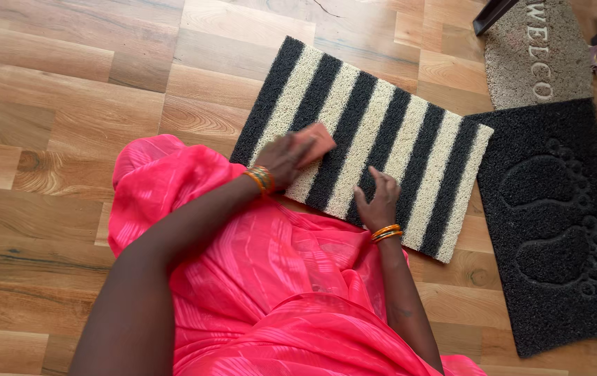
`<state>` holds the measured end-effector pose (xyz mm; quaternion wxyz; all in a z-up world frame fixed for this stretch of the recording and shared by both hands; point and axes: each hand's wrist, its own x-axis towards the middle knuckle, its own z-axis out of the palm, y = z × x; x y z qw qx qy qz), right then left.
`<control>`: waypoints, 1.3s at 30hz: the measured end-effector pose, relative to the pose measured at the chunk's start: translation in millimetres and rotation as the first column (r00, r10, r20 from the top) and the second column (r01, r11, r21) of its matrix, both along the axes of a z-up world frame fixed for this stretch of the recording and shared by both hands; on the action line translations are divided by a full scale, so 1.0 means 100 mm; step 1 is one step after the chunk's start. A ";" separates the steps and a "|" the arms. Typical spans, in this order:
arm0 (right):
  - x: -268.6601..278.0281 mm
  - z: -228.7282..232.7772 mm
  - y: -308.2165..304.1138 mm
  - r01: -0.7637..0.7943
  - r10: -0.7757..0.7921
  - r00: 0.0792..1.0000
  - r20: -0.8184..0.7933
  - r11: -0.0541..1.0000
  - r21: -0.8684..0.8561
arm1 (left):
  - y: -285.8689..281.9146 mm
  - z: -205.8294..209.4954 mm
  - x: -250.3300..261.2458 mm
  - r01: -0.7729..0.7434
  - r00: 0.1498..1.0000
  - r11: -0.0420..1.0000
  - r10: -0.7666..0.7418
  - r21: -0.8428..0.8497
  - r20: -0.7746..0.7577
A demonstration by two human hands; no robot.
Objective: The person scrubs a black doormat with a foot design using a small orange sponge, then flips it over to clean the underside. They repeat the scrubbing process on a striped black-and-white doormat and finally on a solid dark gray textured mat, cleaning each surface thoroughly.
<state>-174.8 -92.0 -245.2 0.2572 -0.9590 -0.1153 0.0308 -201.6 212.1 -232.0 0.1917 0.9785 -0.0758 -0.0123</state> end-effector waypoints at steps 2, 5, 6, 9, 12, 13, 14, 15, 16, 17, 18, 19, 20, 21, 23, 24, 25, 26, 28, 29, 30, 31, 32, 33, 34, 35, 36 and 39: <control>0.12 0.05 -0.26 0.139 -0.134 0.990 0.037 0.975 -0.175 | 0.34 0.01 0.01 -0.178 0.973 0.983 0.183 0.043 -0.140; 0.17 0.05 -0.55 0.213 -0.234 0.971 -0.037 0.931 -0.295 | 0.71 -0.01 0.07 -0.381 0.923 0.914 0.385 0.142 0.002; 0.19 0.00 -0.54 0.213 -0.242 0.969 -0.045 0.915 -0.342 | 0.76 -0.02 0.12 -0.445 0.895 0.881 0.443 0.163 0.051; 0.20 -0.24 -0.45 0.194 -0.235 0.971 -0.039 0.877 -0.439 | 0.56 -0.06 0.14 -0.555 0.829 0.832 0.551 0.016 0.101; 0.14 -0.36 -0.45 0.171 -0.190 0.982 -0.002 0.885 -0.434 | 0.25 -0.04 0.05 -0.135 0.984 0.987 0.144 -0.088 0.106; 0.14 -0.35 -0.46 0.173 -0.193 0.981 -0.003 0.887 -0.428 | 0.11 -0.02 0.00 0.042 0.984 0.983 -0.010 -0.181 0.177; 0.15 -0.33 -0.46 0.175 -0.195 0.981 -0.003 0.889 -0.423 | -0.02 0.00 -0.06 0.184 0.978 0.972 -0.167 -0.143 0.126; 0.15 -0.31 -0.46 0.179 -0.196 0.981 0.000 0.892 -0.415 | -0.12 0.01 -0.11 0.322 0.946 0.940 -0.316 -0.117 0.067; 0.15 -0.29 -0.44 0.182 -0.197 0.980 0.003 0.896 -0.406 | -0.11 0.01 -0.07 0.322 0.945 0.943 -0.315 -0.082 0.084; 0.10 -0.28 -0.46 0.179 -0.196 0.981 -0.002 0.898 -0.403 | -0.11 -0.01 -0.06 0.318 0.946 0.947 -0.312 -0.055 0.093; 0.09 -0.27 -0.46 0.180 -0.193 0.981 0.007 0.902 -0.393 | -0.08 -0.04 -0.05 0.313 0.945 0.949 -0.309 -0.027 0.102; 0.09 -0.27 -0.46 0.180 -0.190 0.982 0.013 0.906 -0.382 | 0.02 -0.08 -0.01 0.201 0.971 0.976 -0.187 -0.080 0.147; 0.08 -0.26 -0.46 0.180 -0.186 0.982 0.018 0.911 -0.372 | 0.14 -0.11 0.06 0.086 0.981 0.987 -0.060 -0.136 0.183; 0.09 -0.26 -0.45 0.182 -0.190 0.982 0.016 0.909 -0.376 | 0.28 -0.13 0.16 0.001 0.990 1.000 0.004 -0.032 0.139; 0.10 -0.26 -0.44 0.184 -0.193 0.981 0.013 0.905 -0.384 | 0.58 -0.14 0.36 -0.221 0.965 0.971 0.203 0.095 0.167; 0.09 -0.26 -0.45 0.184 -0.190 0.981 0.024 0.902 -0.390 | 0.69 -0.15 0.44 -0.358 0.916 0.928 0.328 0.104 0.231; 0.09 -0.26 -0.45 0.184 -0.186 0.982 0.034 0.901 -0.392 | 0.77 -0.15 0.51 -0.461 0.870 0.884 0.435 0.072 0.233; 0.09 -0.26 -0.44 0.184 -0.181 0.982 0.045 0.901 -0.393 | 0.84 -0.14 0.57 -0.558 0.812 0.829 0.536 0.039 0.230; 0.08 -0.28 -0.43 0.186 -0.175 0.983 0.063 0.897 -0.400 | 0.84 -0.11 0.55 -0.576 0.803 0.817 0.573 -0.035 0.167; 0.09 -0.29 -0.43 0.187 -0.172 0.982 0.074 0.896 -0.403 | 0.76 -0.09 0.50 -0.500 0.854 0.862 0.506 -0.082 0.117; 0.11 -0.28 -0.42 0.192 -0.179 0.981 0.071 0.893 -0.407 | 0.65 -0.05 0.44 -0.421 0.899 0.897 0.432 -0.133 0.071; 0.12 -0.28 -0.42 0.197 -0.186 0.980 0.065 0.890 -0.412 | 0.50 -0.03 0.35 -0.286 0.937 0.949 0.306 -0.132 0.166; 0.12 -0.27 -0.40 0.201 -0.194 0.979 0.060 0.887 -0.416 | 0.30 0.00 0.26 -0.146 0.951 0.982 0.172 -0.117 0.258; 0.11 -0.26 -0.39 0.202 -0.194 0.979 0.063 0.889 -0.411 | 0.08 0.02 0.20 0.006 0.963 0.989 0.033 -0.144 0.266; 0.09 -0.25 -0.38 0.203 -0.193 0.979 0.066 0.891 -0.405 | -0.10 0.03 0.13 0.157 0.955 0.973 -0.105 -0.170 0.278; 0.10 -0.22 -0.39 0.205 -0.192 0.979 0.073 0.892 -0.402 | -0.26 0.03 0.04 0.295 0.934 0.947 -0.259 -0.126 0.246; 0.10 -0.20 -0.38 0.213 -0.204 0.977 0.065 0.895 -0.391 | -0.36 0.01 -0.02 0.429 0.891 0.899 -0.405 -0.086 0.207; 0.10 -0.19 -0.38 0.228 -0.226 0.973 0.051 0.899 -0.373 | -0.31 -0.15 0.07 0.306 0.951 0.949 -0.301 -0.082 0.067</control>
